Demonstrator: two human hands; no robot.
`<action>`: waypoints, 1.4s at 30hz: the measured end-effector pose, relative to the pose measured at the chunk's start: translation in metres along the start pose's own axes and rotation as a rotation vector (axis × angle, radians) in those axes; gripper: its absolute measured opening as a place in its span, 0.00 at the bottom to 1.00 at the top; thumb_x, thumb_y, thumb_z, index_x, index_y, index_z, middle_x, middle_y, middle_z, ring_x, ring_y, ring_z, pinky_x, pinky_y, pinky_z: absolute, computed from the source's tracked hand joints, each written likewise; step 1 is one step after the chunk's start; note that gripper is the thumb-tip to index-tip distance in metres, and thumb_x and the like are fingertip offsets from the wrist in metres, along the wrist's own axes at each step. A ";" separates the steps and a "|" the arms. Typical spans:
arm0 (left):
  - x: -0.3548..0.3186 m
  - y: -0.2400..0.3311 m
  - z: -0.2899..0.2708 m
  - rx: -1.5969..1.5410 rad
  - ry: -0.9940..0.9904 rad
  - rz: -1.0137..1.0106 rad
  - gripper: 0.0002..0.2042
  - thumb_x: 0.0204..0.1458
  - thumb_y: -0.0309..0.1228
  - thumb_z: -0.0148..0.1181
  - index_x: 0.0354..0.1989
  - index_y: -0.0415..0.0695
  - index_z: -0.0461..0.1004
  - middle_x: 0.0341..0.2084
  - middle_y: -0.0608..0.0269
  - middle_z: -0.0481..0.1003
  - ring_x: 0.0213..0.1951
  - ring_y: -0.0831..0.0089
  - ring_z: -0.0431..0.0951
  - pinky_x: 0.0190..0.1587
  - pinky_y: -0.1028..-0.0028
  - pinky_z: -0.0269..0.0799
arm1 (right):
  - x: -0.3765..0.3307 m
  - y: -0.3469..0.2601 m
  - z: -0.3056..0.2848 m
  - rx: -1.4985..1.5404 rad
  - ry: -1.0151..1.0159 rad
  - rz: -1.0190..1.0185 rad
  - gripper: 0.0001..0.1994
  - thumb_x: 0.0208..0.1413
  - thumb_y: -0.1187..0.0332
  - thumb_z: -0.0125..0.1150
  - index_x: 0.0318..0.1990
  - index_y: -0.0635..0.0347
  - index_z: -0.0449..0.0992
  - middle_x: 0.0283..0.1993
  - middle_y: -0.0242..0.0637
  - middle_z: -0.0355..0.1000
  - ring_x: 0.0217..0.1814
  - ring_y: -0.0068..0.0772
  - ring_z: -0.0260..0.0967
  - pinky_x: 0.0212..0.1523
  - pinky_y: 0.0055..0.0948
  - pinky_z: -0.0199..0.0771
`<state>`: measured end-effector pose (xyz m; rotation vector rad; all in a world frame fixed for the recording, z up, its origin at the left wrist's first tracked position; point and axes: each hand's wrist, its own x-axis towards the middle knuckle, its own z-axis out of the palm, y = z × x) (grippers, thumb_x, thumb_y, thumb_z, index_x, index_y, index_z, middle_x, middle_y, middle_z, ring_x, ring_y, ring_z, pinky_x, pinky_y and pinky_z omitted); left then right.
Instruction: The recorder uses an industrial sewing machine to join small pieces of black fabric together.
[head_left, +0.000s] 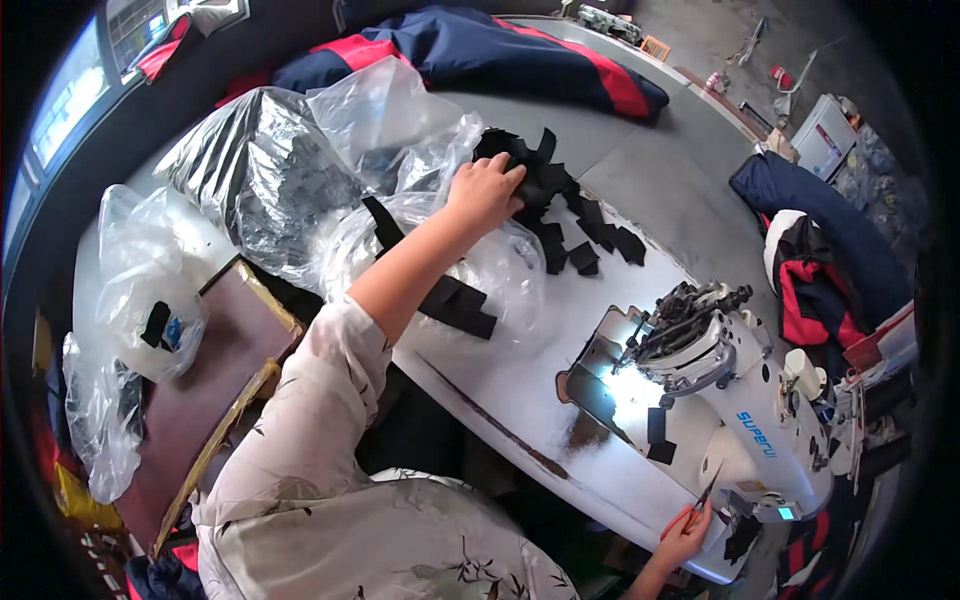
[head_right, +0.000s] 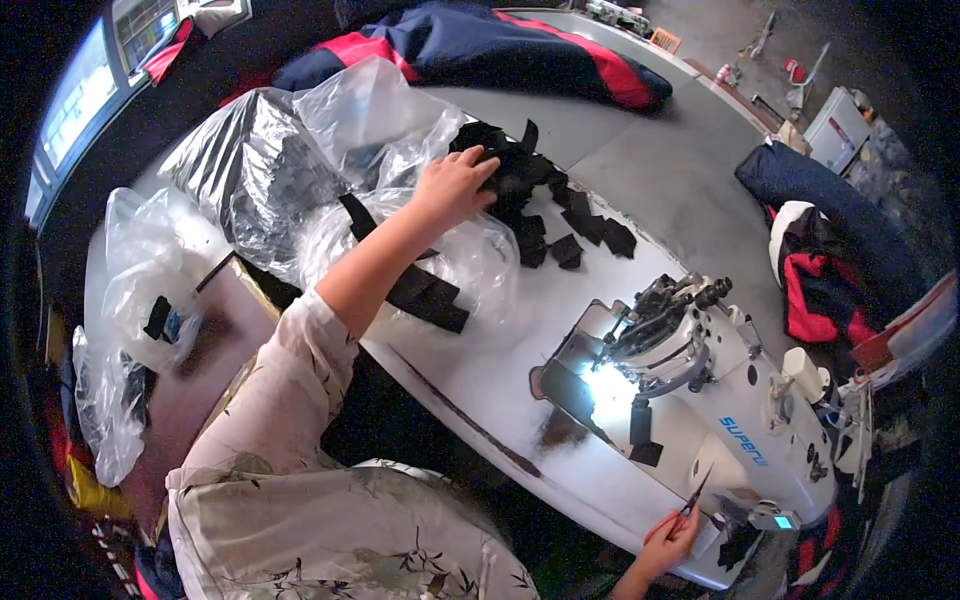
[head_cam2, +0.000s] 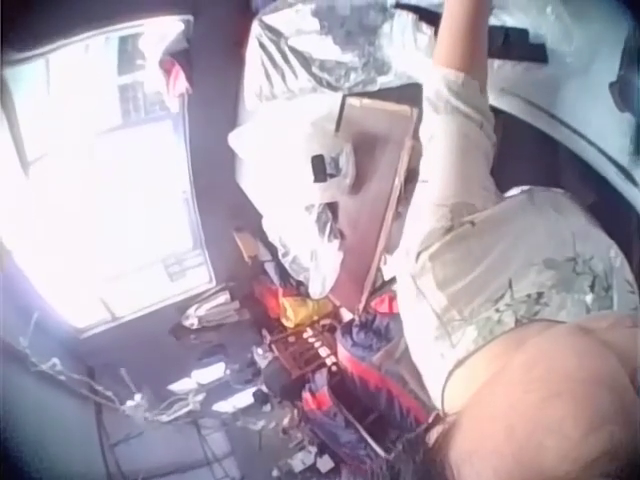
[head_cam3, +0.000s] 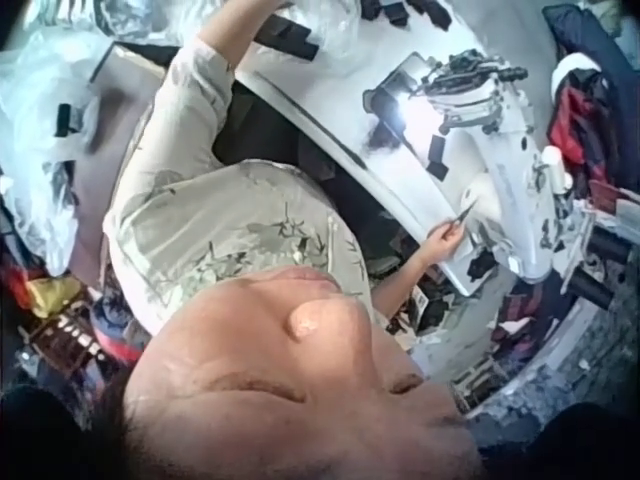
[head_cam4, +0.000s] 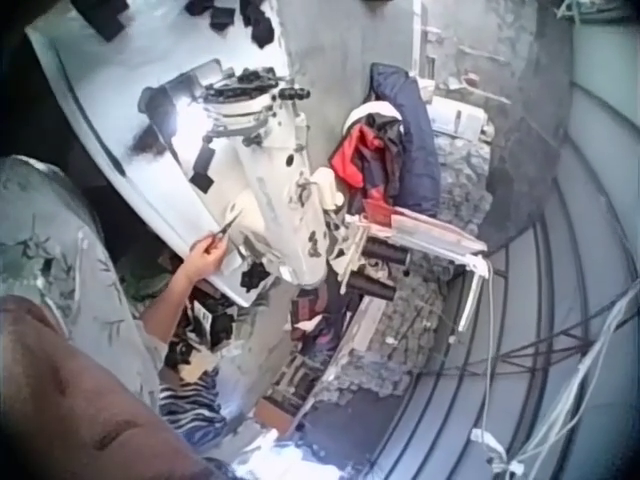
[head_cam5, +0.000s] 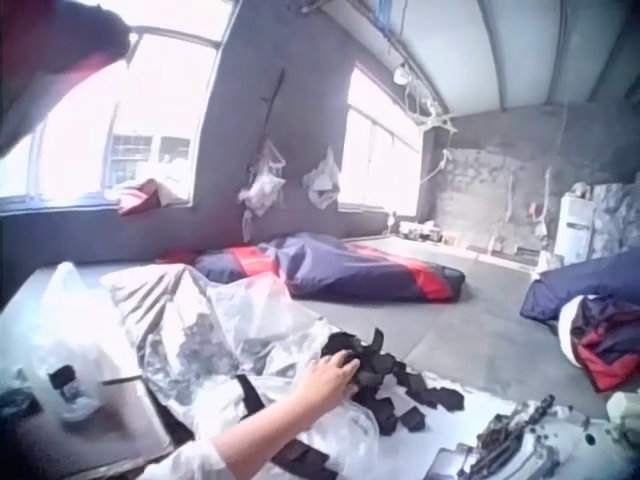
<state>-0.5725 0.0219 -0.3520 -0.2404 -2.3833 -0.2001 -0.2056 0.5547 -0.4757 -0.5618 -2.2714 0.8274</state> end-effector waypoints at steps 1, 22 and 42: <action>0.004 -0.007 0.013 0.100 -0.050 0.096 0.17 0.52 0.39 0.64 0.50 0.50 0.78 0.51 0.60 0.76 0.50 0.59 0.78 0.55 0.60 0.70 | 0.002 -0.003 0.000 -0.001 0.009 0.001 0.19 0.62 0.76 0.60 0.61 0.59 0.72 0.44 0.43 0.76 0.38 0.30 0.73 0.39 0.28 0.75; -0.163 0.205 -0.034 -0.518 -0.354 0.759 0.06 0.49 0.34 0.60 0.30 0.47 0.73 0.28 0.62 0.72 0.35 0.63 0.75 0.39 0.64 0.74 | 0.019 -0.090 -0.009 -0.500 -0.231 -0.162 0.15 0.58 0.67 0.62 0.51 0.61 0.77 0.51 0.48 0.74 0.54 0.54 0.70 0.54 0.43 0.71; -0.165 0.189 -0.021 -0.604 -0.370 0.500 0.17 0.51 0.43 0.66 0.48 0.52 0.81 0.47 0.63 0.73 0.55 0.63 0.70 0.69 0.53 0.57 | 0.056 -0.134 0.115 -0.241 -0.242 -0.314 0.11 0.55 0.65 0.67 0.38 0.59 0.71 0.38 0.41 0.75 0.40 0.49 0.72 0.43 0.44 0.70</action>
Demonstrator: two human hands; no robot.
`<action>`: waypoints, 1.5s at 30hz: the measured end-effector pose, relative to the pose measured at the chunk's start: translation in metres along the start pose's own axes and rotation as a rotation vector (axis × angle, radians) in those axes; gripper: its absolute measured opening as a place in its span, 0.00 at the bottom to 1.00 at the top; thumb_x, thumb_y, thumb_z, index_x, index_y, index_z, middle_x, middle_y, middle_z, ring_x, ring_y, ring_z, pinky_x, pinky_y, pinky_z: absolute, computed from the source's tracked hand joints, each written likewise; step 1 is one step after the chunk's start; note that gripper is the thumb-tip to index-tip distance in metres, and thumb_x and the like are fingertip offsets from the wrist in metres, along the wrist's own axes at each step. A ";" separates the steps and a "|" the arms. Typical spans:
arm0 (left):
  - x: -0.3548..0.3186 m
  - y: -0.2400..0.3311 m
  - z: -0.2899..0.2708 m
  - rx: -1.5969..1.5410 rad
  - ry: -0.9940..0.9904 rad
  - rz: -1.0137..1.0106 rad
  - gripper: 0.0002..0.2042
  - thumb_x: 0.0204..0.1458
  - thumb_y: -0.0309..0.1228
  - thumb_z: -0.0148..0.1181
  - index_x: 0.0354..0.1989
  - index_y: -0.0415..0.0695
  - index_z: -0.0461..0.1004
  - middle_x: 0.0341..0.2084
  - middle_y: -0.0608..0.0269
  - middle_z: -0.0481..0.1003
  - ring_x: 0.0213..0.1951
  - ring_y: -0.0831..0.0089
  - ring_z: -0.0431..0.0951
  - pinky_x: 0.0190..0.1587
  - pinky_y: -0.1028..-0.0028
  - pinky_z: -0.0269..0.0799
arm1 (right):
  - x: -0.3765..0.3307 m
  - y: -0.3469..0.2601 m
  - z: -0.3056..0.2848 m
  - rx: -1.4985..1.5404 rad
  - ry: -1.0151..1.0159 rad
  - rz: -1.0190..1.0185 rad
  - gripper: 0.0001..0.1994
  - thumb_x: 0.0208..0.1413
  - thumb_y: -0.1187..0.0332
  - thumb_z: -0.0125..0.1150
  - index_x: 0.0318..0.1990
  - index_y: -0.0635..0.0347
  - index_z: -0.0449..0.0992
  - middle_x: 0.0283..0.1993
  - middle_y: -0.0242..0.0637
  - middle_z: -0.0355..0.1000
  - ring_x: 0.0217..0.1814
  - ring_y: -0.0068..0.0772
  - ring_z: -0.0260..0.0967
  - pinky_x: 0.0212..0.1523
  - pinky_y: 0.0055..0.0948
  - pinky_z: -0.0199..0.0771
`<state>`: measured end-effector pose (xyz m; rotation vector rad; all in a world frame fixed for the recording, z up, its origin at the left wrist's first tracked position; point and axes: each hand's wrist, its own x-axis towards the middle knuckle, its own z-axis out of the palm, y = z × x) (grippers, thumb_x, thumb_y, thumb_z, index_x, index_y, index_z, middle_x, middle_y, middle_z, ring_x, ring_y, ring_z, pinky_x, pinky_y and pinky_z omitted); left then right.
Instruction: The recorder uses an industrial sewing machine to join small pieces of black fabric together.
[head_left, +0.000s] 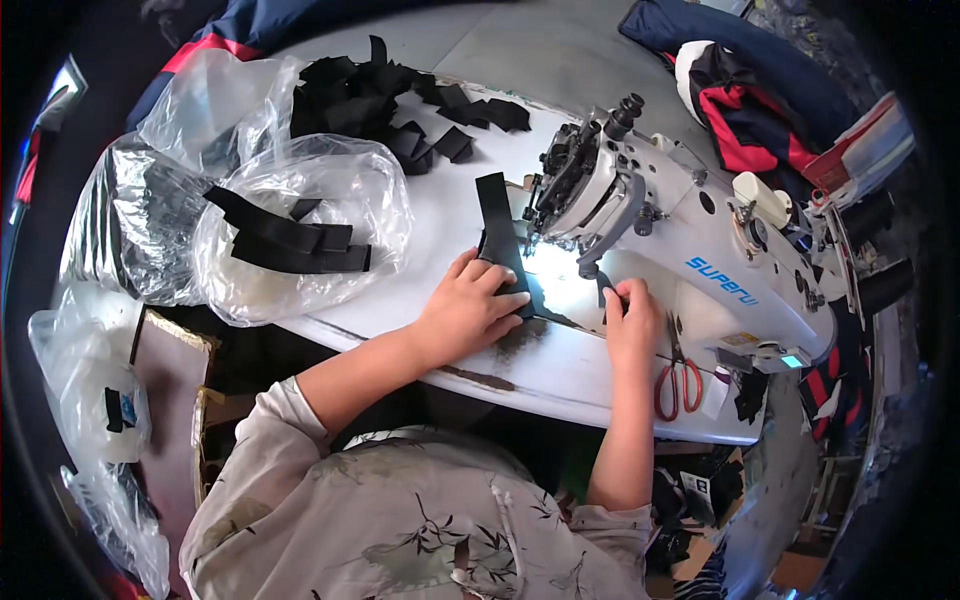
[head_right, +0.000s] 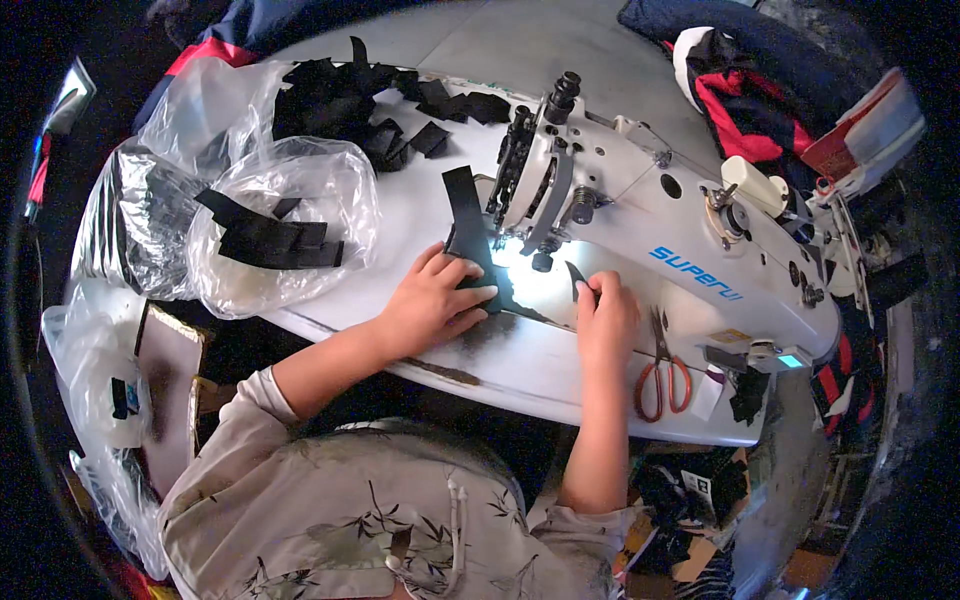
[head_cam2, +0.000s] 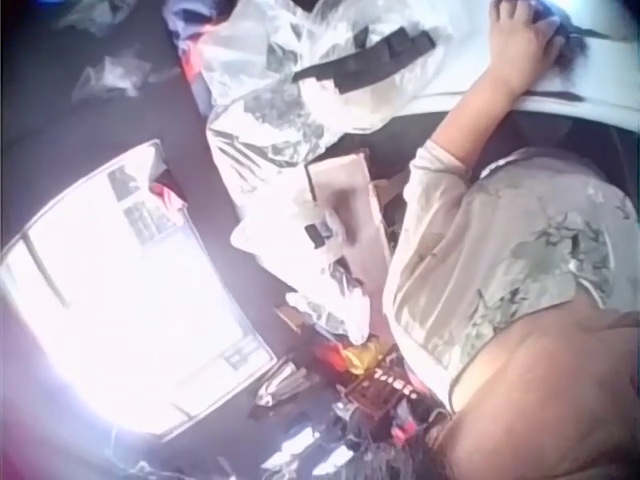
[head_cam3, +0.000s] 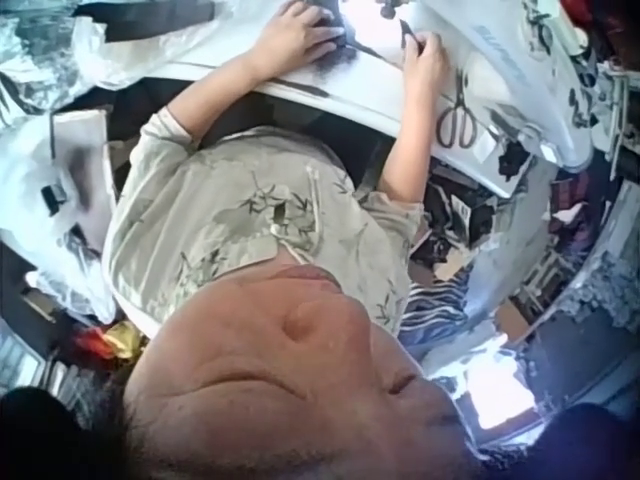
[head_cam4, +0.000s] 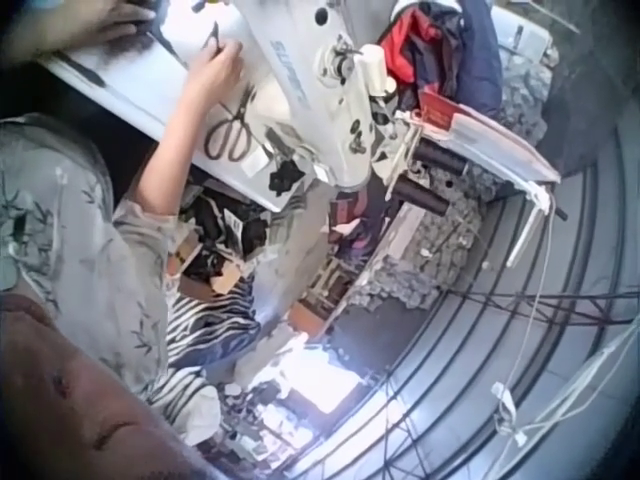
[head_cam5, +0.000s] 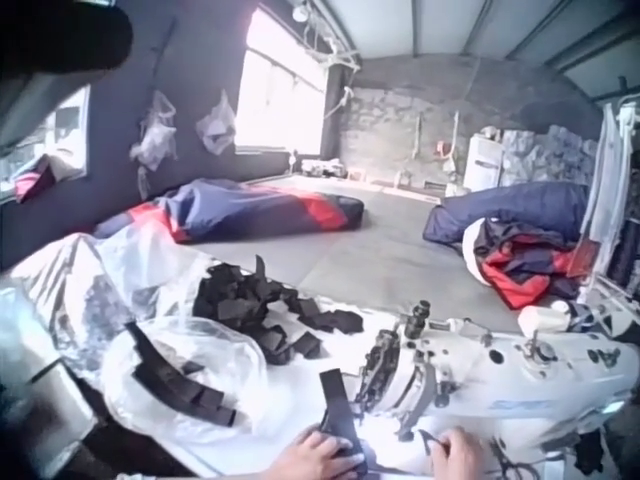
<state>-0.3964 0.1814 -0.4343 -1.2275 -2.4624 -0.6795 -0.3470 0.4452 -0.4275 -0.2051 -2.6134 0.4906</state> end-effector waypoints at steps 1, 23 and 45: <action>0.000 0.001 -0.001 -0.007 0.002 0.000 0.17 0.51 0.43 0.66 0.48 0.52 0.81 0.47 0.63 0.73 0.55 0.63 0.70 0.69 0.53 0.57 | -0.001 0.002 0.004 0.129 0.034 0.018 0.10 0.58 0.65 0.65 0.39 0.60 0.71 0.35 0.42 0.75 0.37 0.49 0.72 0.40 0.43 0.71; -0.004 0.006 -0.035 -1.159 0.326 -0.613 0.09 0.64 0.33 0.59 0.42 0.39 0.77 0.28 0.70 0.76 0.30 0.83 0.73 0.35 0.80 0.70 | -0.033 -0.017 -0.017 0.129 -0.046 -0.098 0.12 0.61 0.66 0.62 0.48 0.61 0.76 0.31 0.42 0.75 0.32 0.38 0.74 0.35 0.36 0.73; -0.002 -0.008 -0.001 -0.152 0.038 -0.064 0.14 0.54 0.33 0.64 0.48 0.46 0.76 0.50 0.57 0.75 0.59 0.56 0.72 0.64 0.54 0.64 | -0.009 -0.062 -0.012 0.539 0.000 -0.357 0.15 0.47 0.86 0.65 0.43 0.64 0.79 0.47 0.40 0.77 0.48 0.39 0.76 0.50 0.30 0.75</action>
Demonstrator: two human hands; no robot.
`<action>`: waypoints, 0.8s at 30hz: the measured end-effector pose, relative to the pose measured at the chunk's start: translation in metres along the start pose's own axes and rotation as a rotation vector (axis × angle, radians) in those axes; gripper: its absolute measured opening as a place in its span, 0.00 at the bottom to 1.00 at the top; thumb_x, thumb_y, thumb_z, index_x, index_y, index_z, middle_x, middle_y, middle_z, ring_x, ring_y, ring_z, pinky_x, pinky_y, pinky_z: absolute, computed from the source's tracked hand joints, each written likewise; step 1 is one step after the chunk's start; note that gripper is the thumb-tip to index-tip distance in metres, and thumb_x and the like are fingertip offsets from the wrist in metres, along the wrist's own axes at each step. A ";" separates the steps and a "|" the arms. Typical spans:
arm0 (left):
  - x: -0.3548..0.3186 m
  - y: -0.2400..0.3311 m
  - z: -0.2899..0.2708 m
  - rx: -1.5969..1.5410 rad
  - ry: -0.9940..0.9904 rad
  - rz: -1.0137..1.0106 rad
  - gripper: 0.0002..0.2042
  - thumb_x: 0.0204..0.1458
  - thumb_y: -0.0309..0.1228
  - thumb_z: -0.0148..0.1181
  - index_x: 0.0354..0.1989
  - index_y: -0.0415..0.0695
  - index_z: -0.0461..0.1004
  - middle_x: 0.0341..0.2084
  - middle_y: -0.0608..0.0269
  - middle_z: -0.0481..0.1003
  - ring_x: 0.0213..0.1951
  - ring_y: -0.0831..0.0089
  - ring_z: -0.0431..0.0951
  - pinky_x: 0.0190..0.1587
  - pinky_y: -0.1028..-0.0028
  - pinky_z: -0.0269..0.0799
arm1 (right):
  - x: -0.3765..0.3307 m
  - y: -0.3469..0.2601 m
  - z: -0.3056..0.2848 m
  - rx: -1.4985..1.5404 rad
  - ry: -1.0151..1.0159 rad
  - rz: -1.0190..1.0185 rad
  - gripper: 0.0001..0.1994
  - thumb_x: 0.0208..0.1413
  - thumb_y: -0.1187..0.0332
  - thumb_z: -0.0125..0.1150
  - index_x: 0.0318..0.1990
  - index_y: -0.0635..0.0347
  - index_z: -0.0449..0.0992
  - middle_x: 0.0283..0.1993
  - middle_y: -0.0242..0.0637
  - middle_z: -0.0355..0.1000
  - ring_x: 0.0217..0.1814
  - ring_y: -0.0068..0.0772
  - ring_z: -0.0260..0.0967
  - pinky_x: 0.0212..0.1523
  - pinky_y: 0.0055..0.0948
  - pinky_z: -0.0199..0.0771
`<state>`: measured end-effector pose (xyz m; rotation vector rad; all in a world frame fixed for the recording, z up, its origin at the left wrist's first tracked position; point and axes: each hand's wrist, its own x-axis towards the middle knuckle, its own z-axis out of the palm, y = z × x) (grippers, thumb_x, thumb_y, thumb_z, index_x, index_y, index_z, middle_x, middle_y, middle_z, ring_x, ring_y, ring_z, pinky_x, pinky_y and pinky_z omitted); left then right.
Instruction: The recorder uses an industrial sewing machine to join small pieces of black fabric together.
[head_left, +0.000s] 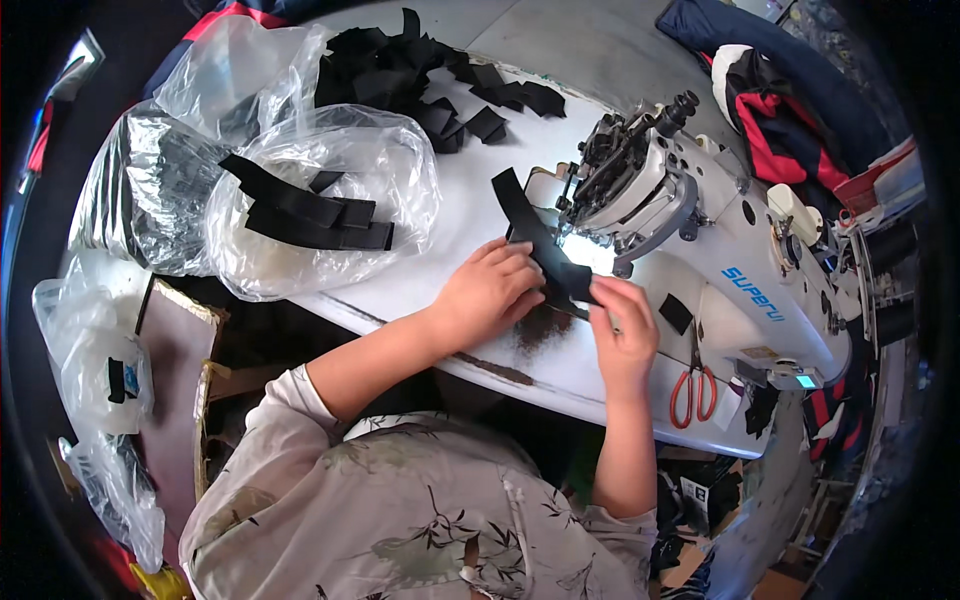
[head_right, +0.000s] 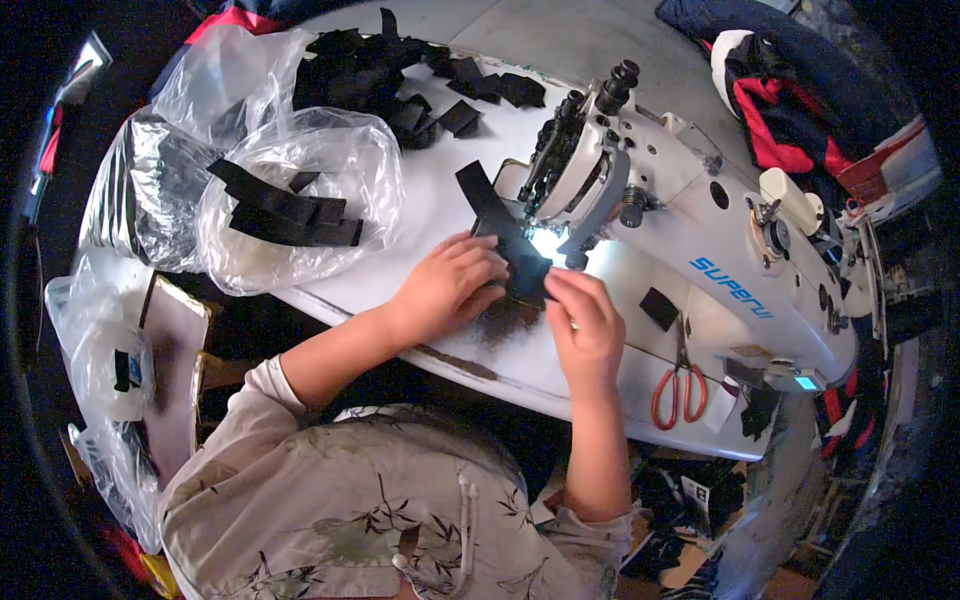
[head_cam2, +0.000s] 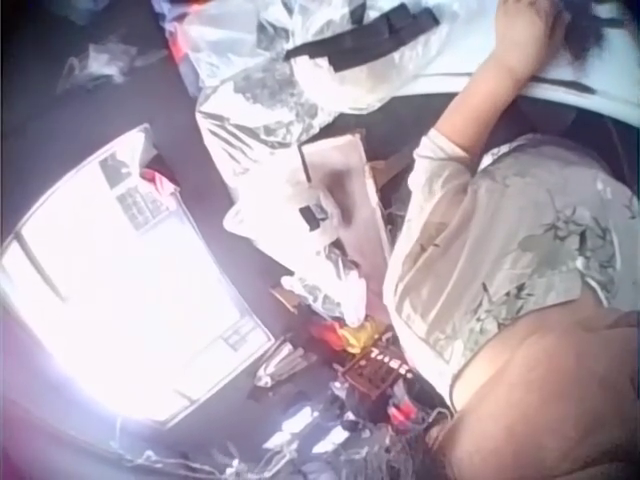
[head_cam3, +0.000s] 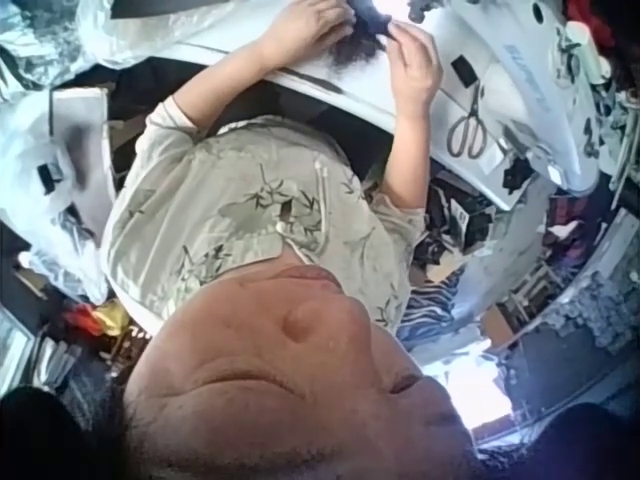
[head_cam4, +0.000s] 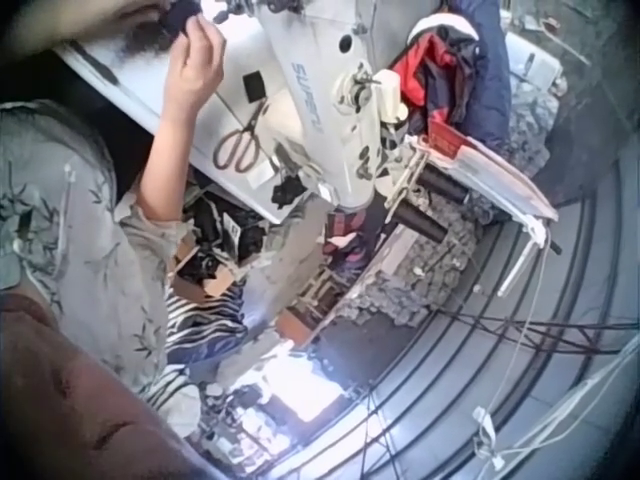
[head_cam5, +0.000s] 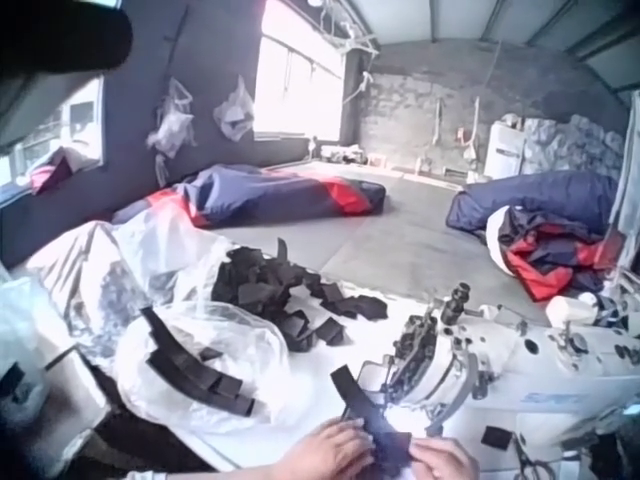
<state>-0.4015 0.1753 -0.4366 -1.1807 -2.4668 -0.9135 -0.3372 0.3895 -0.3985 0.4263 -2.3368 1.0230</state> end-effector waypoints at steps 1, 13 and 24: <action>0.004 0.003 -0.002 0.000 0.000 -0.004 0.14 0.54 0.33 0.64 0.48 0.46 0.76 0.50 0.57 0.75 0.59 0.56 0.72 0.64 0.54 0.64 | 0.003 0.001 -0.002 0.001 0.042 -0.011 0.15 0.47 0.86 0.65 0.43 0.65 0.79 0.47 0.40 0.77 0.47 0.39 0.76 0.50 0.30 0.75; 0.026 -0.018 -0.009 -0.044 -0.201 -0.095 0.12 0.51 0.35 0.67 0.40 0.45 0.75 0.56 0.55 0.71 0.63 0.58 0.68 0.72 0.49 0.50 | -0.015 0.014 0.010 0.069 -0.236 0.105 0.13 0.49 0.84 0.66 0.43 0.63 0.79 0.48 0.39 0.78 0.45 0.35 0.78 0.42 0.29 0.80; 0.037 -0.057 -0.006 -0.245 -0.295 0.045 0.12 0.51 0.30 0.65 0.44 0.46 0.75 0.54 0.58 0.74 0.66 0.61 0.66 0.72 0.45 0.44 | 0.000 0.021 0.022 -0.084 -0.282 -0.119 0.12 0.47 0.82 0.64 0.40 0.63 0.80 0.47 0.36 0.78 0.45 0.40 0.78 0.44 0.33 0.79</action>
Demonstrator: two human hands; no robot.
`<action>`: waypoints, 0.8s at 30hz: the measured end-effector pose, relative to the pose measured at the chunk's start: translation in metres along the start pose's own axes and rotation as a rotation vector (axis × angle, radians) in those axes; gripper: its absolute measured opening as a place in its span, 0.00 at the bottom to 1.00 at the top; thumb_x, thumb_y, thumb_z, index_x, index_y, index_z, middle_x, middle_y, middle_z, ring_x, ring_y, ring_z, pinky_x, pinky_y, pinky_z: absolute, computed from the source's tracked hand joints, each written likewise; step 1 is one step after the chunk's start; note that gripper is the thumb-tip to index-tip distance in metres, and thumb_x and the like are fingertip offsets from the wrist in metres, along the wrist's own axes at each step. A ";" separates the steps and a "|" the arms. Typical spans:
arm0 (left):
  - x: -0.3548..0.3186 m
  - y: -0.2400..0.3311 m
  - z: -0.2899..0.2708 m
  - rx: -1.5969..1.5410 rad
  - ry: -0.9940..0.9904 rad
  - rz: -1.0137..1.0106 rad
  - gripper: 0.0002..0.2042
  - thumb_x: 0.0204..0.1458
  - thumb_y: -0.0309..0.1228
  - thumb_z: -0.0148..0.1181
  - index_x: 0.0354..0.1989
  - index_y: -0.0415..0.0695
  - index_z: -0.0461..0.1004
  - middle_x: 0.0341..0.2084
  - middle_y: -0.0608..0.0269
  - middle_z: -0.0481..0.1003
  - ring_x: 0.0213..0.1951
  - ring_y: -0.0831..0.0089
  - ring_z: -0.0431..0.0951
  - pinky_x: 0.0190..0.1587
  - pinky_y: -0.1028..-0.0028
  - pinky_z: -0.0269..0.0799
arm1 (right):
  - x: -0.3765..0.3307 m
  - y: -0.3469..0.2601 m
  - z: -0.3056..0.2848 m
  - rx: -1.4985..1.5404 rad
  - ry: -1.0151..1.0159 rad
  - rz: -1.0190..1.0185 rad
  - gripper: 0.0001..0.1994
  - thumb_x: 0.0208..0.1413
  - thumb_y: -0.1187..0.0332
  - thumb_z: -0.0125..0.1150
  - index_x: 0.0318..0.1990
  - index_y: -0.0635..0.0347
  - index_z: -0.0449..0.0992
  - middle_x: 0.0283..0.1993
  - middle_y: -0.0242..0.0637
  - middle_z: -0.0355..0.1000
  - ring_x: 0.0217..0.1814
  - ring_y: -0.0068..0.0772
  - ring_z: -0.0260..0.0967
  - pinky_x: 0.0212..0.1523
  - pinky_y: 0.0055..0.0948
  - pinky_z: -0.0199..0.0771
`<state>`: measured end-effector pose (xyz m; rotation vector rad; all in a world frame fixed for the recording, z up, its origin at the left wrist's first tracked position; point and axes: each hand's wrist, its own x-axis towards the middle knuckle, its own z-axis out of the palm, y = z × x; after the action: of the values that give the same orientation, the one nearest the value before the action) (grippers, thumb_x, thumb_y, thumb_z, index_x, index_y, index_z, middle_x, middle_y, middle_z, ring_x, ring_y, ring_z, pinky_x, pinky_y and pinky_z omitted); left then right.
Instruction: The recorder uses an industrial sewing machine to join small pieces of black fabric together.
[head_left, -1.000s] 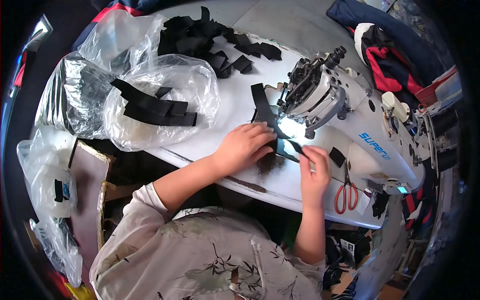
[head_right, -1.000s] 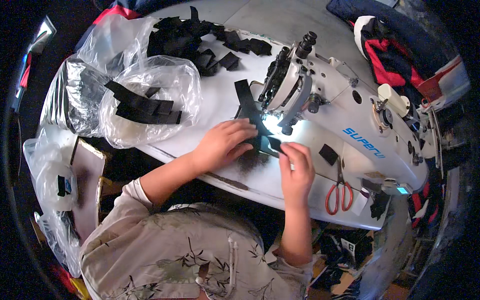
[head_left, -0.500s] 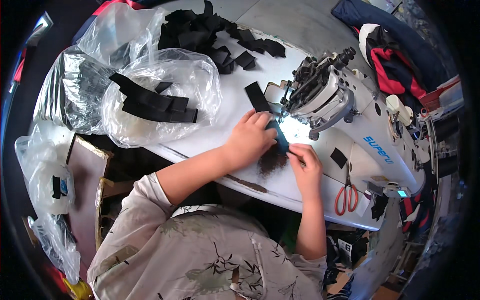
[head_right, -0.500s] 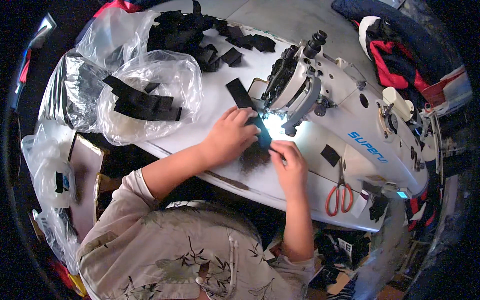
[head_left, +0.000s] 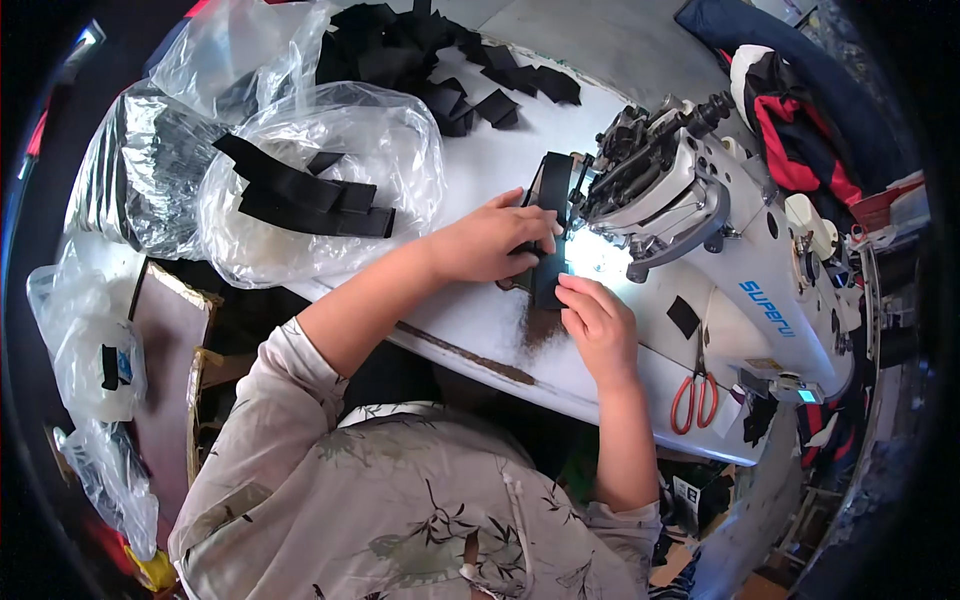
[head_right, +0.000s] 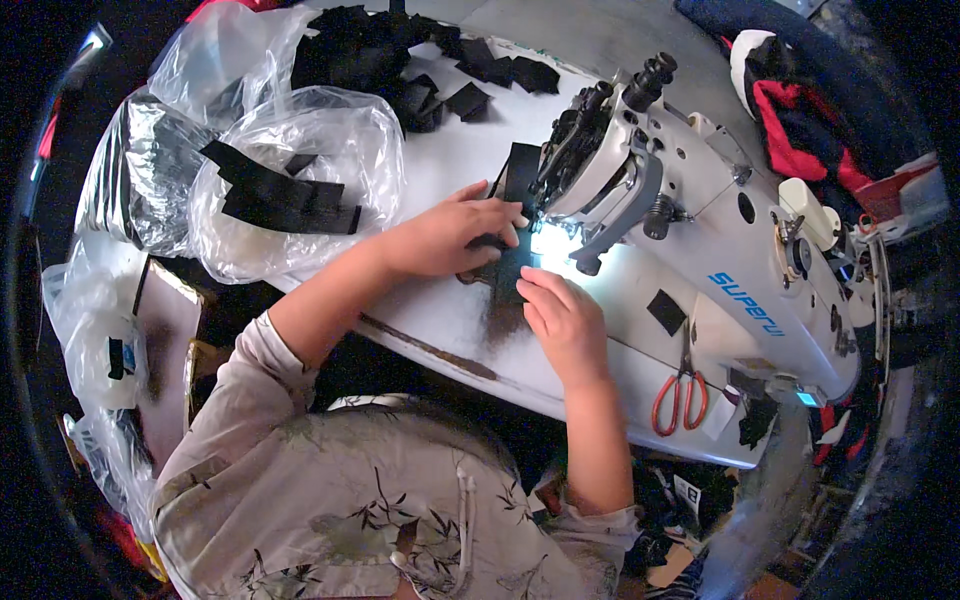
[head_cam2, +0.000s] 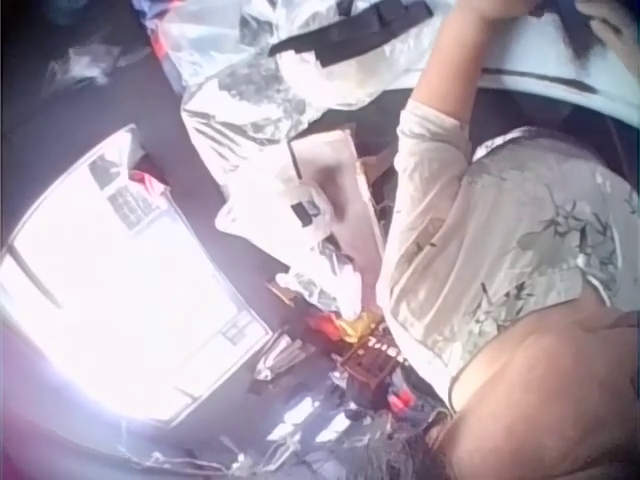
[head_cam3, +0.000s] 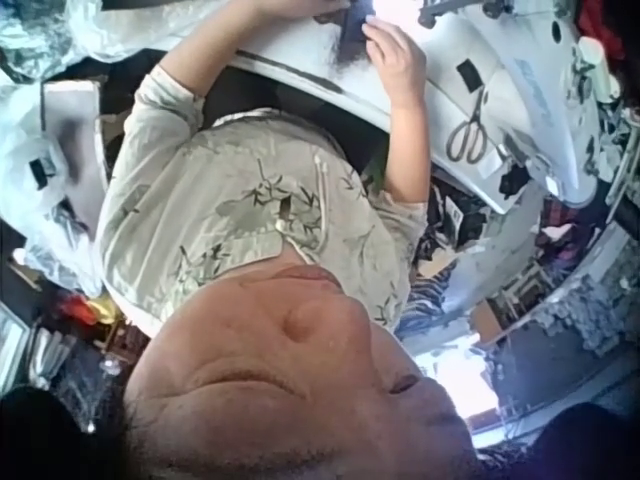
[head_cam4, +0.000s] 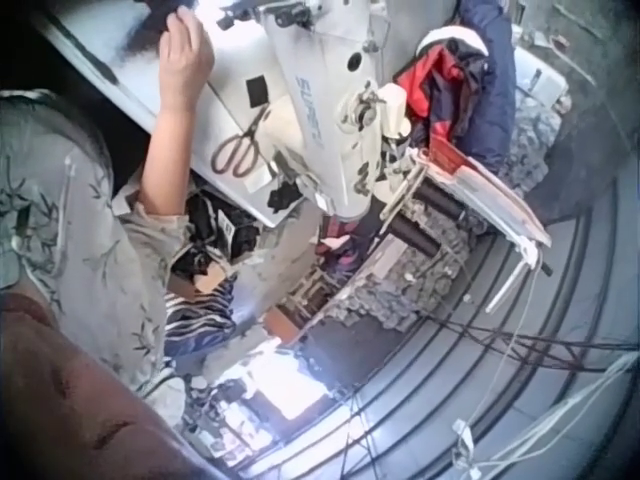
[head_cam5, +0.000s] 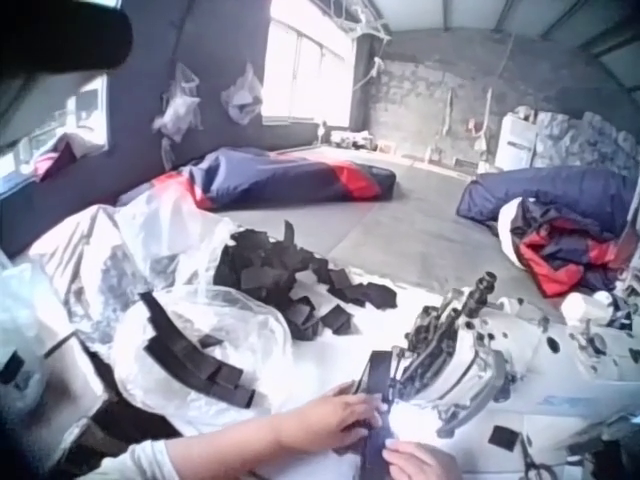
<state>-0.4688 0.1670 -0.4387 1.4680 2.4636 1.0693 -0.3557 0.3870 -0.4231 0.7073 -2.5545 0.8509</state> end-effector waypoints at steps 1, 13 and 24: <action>0.001 -0.002 -0.004 -0.007 -0.002 0.022 0.12 0.51 0.30 0.65 0.45 0.47 0.76 0.54 0.59 0.74 0.66 0.62 0.66 0.72 0.44 0.44 | 0.002 0.000 0.000 -0.032 0.004 -0.024 0.12 0.46 0.82 0.64 0.40 0.63 0.80 0.47 0.36 0.78 0.45 0.40 0.78 0.44 0.34 0.79; 0.000 0.003 -0.006 -0.027 0.014 0.044 0.09 0.53 0.32 0.65 0.41 0.47 0.77 0.53 0.57 0.74 0.64 0.62 0.68 0.71 0.46 0.45 | 0.003 -0.001 0.000 -0.089 -0.009 -0.067 0.13 0.44 0.80 0.67 0.41 0.62 0.81 0.49 0.36 0.78 0.47 0.42 0.74 0.49 0.37 0.76; 0.000 0.001 -0.005 -0.003 0.043 0.059 0.09 0.52 0.32 0.65 0.41 0.47 0.77 0.52 0.59 0.74 0.63 0.63 0.69 0.71 0.47 0.45 | 0.001 0.003 -0.001 -0.016 -0.033 -0.032 0.14 0.44 0.78 0.71 0.41 0.62 0.81 0.50 0.36 0.78 0.47 0.42 0.73 0.48 0.36 0.74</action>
<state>-0.4702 0.1647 -0.4345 1.5419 2.4608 1.1264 -0.3582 0.3890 -0.4230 0.7620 -2.5687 0.8146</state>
